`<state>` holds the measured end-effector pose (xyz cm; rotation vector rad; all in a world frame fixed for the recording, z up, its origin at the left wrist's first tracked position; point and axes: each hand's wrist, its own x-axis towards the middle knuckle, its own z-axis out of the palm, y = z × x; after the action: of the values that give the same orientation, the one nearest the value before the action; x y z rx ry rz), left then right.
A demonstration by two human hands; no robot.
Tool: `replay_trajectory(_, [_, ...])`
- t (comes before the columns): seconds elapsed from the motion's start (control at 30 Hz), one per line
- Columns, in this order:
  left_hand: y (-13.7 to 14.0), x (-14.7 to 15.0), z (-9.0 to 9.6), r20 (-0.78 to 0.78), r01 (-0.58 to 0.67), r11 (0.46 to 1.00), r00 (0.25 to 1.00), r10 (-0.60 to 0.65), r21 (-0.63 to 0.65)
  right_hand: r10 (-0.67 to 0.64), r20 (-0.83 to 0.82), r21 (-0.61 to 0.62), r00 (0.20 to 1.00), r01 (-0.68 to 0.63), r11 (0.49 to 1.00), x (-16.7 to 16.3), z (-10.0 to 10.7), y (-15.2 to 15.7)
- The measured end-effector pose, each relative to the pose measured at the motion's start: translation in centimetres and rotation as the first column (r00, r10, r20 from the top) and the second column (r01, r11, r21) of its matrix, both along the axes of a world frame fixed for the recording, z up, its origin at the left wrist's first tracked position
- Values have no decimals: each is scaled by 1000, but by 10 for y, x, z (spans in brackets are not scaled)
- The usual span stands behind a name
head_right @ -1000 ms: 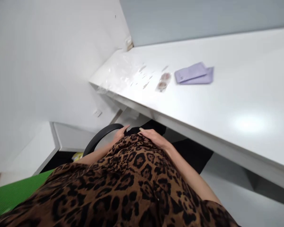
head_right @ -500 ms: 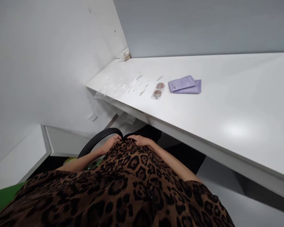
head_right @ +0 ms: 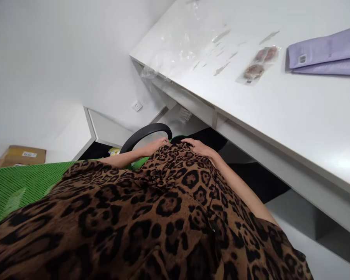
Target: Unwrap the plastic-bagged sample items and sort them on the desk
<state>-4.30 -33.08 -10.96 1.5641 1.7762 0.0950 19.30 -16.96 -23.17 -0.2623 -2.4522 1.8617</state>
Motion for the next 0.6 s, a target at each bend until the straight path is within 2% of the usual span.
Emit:
replay_trajectory(0.1, [-3, 10, -8, -118, -53, 997, 991, 60, 56, -15, -33, 1, 999, 15, 1000, 1, -1, 0])
replay_trajectory(0.17, [0, 11, -11, -133, -79, 993, 987, 90, 86, -15, -57, -5, 998, 14, 1000, 2, -2, 0])
replay_trajectory(0.3, [9, 5, -9, -51, -78, 989, 995, 85, 124, -34, -36, -11, 999, 34, 999, 3, -2, -1])
replay_trajectory(0.33, [10, 2, -6, -13, -100, 985, 995, 103, 137, -38, -32, -19, 999, 37, 999, 3, -2, -1])
replay_trajectory(0.4, [10, -4, 0, 112, -232, 959, 970, 216, 161, -34, -32, -29, 999, 33, 999, 3, -1, -2])
replay_trajectory(0.43, [10, -6, 3, 198, -329, 931, 934, 297, 156, -31, -32, -30, 999, 30, 999, 3, -1, -2])
replay_trajectory(0.5, [9, -11, 13, 359, -515, 853, 815, 456, 87, -19, -31, -22, 999, 18, 1000, 3, -2, -2])
replay_trajectory(0.6, [14, -16, 32, 499, -631, 775, 661, 560, -35, -10, -35, -9, 999, 10, 1000, 2, -3, -1])
